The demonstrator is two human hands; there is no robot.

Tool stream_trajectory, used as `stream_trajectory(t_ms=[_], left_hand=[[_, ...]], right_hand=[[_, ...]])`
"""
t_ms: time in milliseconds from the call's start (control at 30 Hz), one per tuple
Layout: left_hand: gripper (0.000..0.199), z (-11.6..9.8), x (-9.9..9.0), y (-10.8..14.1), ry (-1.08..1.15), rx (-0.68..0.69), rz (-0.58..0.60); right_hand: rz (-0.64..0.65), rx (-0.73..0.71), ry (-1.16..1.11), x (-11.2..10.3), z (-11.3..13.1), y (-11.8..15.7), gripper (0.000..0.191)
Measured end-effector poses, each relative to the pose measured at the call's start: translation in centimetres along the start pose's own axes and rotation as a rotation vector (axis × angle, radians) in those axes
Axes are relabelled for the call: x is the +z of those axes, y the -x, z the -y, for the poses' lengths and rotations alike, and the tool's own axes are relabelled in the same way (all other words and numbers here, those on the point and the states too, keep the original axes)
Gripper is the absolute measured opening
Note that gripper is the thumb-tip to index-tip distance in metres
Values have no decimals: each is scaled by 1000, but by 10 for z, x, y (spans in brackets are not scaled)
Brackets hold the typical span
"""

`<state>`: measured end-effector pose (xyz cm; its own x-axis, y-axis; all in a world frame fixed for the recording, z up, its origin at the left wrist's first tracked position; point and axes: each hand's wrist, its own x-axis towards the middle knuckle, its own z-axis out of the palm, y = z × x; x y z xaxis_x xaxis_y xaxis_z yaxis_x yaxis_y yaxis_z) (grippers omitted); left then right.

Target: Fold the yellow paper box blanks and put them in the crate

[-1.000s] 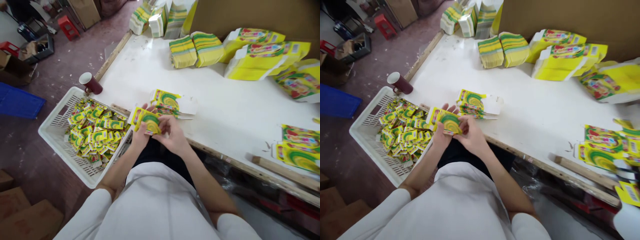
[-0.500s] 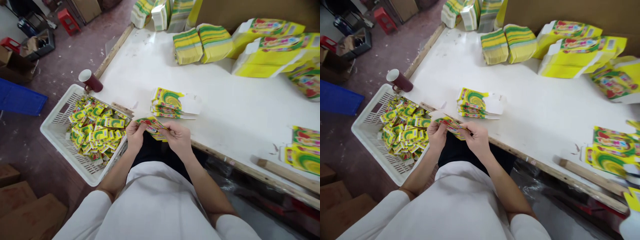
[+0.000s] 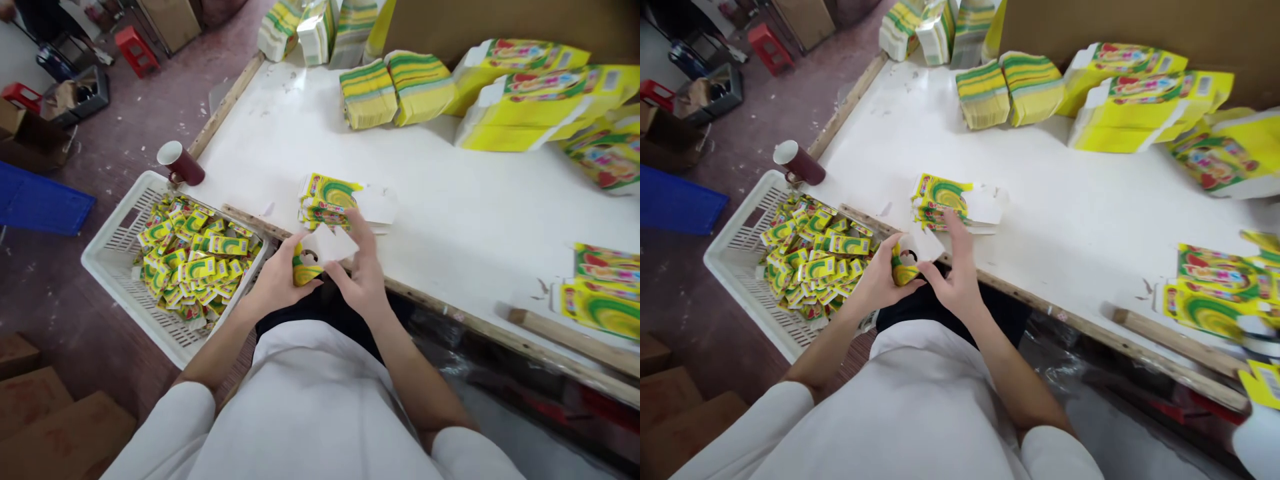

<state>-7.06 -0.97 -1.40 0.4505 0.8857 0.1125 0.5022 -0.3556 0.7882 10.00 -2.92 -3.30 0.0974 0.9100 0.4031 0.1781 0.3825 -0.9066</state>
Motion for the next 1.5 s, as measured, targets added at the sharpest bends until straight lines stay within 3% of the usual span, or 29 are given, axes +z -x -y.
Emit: stream_trajectory(t_ms=[100,200,333,433,533,600,667,767,833,1033,1200,1267,1400,1500], left_hand=[[77,1,8,2,-29,112,12],[60,4,7,3,-40,138,39],[64,11,1,1,-63,98,109],[74,17,0,-2,23,96,103],[87,20,2,-6,72,35,-85],[96,20,2,-8,93,-98,-279],[87,18,-1,-8,244,-248,-357],[58,13,-8,-7,581,-394,-320],[49,10,-12,-7,693,-426,-336],[40,7,-12,-8,716,-412,-455],[36,6,-6,-5,778,-434,-363],[34,7,-6,-3,796,-433,-374],[31,11,-12,-2,788,-406,-488],[31,13,-14,-5,801,-415,-504]], right_hand=[[274,303,-363,5,-9,1,50],[450,444,-537,7,-18,2,55],[413,285,-400,8,-20,7,84],[423,78,-90,8,-16,11,74],[358,-45,109,7,-15,10,53],[203,-39,164,3,-19,7,51],[97,-31,182,0,-23,4,53],[184,-98,195,-3,-26,1,58],[276,-120,222,-6,-25,1,53],[378,-154,215,-18,-13,-4,29],[189,-123,181,-9,-9,-7,22],[177,-127,165,-5,-10,-8,21],[370,-174,146,-7,-13,-12,20],[448,-164,162,-12,-14,-15,23]])
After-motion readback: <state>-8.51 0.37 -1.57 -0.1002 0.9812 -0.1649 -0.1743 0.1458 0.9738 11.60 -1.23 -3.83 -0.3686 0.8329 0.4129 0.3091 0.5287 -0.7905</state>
